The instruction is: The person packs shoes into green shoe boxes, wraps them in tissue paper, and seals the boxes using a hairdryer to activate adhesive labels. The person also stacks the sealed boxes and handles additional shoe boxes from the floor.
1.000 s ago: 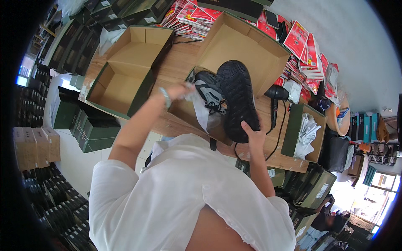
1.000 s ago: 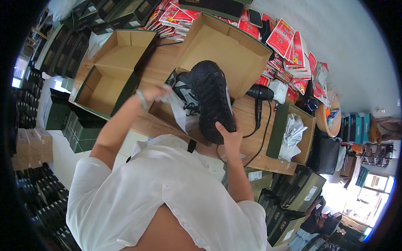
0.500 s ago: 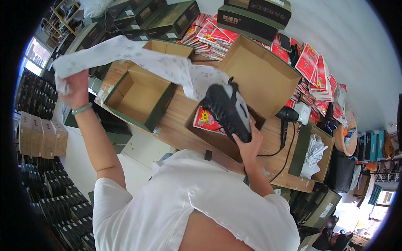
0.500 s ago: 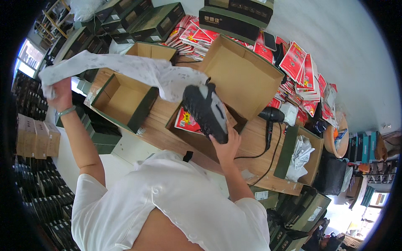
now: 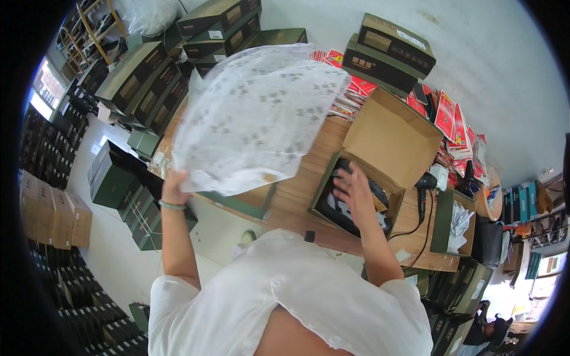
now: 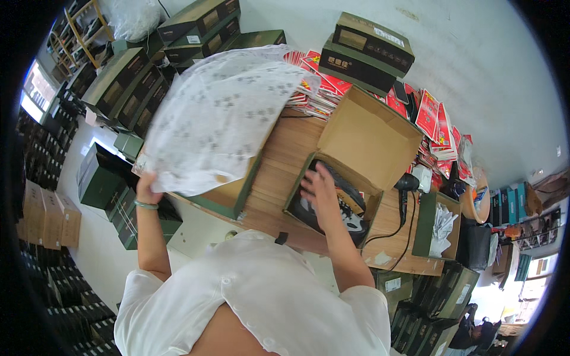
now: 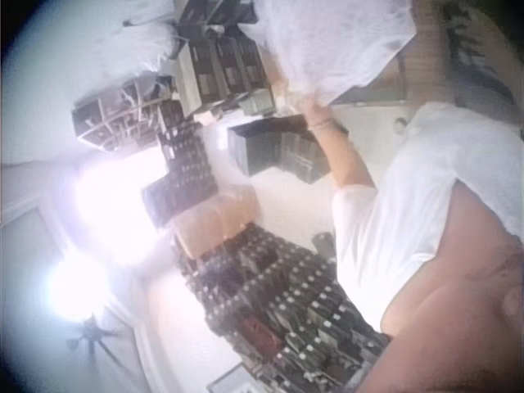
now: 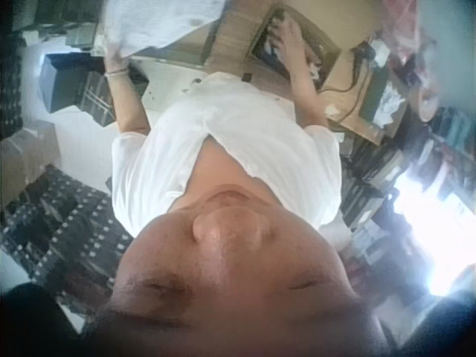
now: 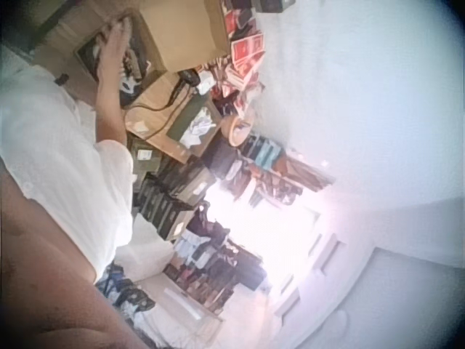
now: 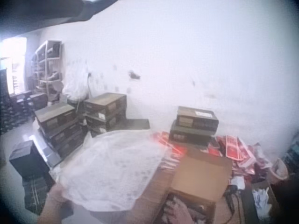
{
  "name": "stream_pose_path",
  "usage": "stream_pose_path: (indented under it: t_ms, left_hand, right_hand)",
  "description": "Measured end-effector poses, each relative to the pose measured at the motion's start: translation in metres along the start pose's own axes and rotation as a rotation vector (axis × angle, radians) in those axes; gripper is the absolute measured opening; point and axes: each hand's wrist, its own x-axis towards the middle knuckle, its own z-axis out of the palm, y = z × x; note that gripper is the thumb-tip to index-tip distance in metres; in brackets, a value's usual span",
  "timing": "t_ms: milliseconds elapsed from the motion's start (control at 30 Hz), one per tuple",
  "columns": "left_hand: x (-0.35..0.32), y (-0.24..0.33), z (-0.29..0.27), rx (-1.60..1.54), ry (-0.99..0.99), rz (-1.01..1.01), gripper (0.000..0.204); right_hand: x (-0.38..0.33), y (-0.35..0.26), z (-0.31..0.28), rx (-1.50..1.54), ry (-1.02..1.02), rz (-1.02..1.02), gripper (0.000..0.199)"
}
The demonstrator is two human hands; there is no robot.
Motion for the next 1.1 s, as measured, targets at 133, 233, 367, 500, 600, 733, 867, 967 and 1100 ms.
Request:
stream_pose_path:
  t_ms: [133, 233, 367, 500, 600, 733, 867, 967, 1100]
  left_hand:
    - [0.018, -0.003, 0.006, 0.283, -0.048, -0.382, 0.056]
    - [0.030, 0.000, -0.002, 0.268, -0.042, -0.445, 0.051]
    - [0.044, -0.013, -0.033, 0.220, -0.044, -0.467, 0.053]
    - [0.049, -0.040, -0.057, 0.192, -0.047, -0.580, 0.053]
    - [0.051, -0.062, -0.058, 0.113, -0.036, -0.637, 0.052]
    - [0.052, -0.075, -0.051, 0.144, 0.016, -0.748, 0.046]
    - [0.059, -0.084, -0.050, 0.175, 0.047, -0.801, 0.045]
    - [0.067, -0.089, -0.052, 0.233, -0.013, -0.818, 0.046]
    - [0.072, -0.093, -0.056, 0.251, -0.033, -0.792, 0.048]
  right_hand:
    - [0.059, -0.050, 0.106, 0.104, 0.098, -0.100, 0.090]
    - [0.112, -0.045, 0.145, -0.143, 0.203, -0.362, 0.101]
    - [0.139, 0.006, 0.155, -0.497, 0.373, -0.370, 0.108]
    - [0.096, 0.077, 0.146, 0.328, -0.009, 0.226, 0.091]
    - [0.089, 0.162, 0.113, 0.456, -0.037, 0.272, 0.065]
    - [0.083, 0.183, 0.106, 0.409, 0.035, 0.363, 0.046]
    - [0.078, 0.191, 0.096, 0.079, 0.269, 0.338, 0.034]
    - [0.081, 0.193, 0.077, -0.121, 0.238, 0.389, 0.032]
    - [0.095, 0.164, 0.065, -0.036, 0.101, 0.584, 0.037]
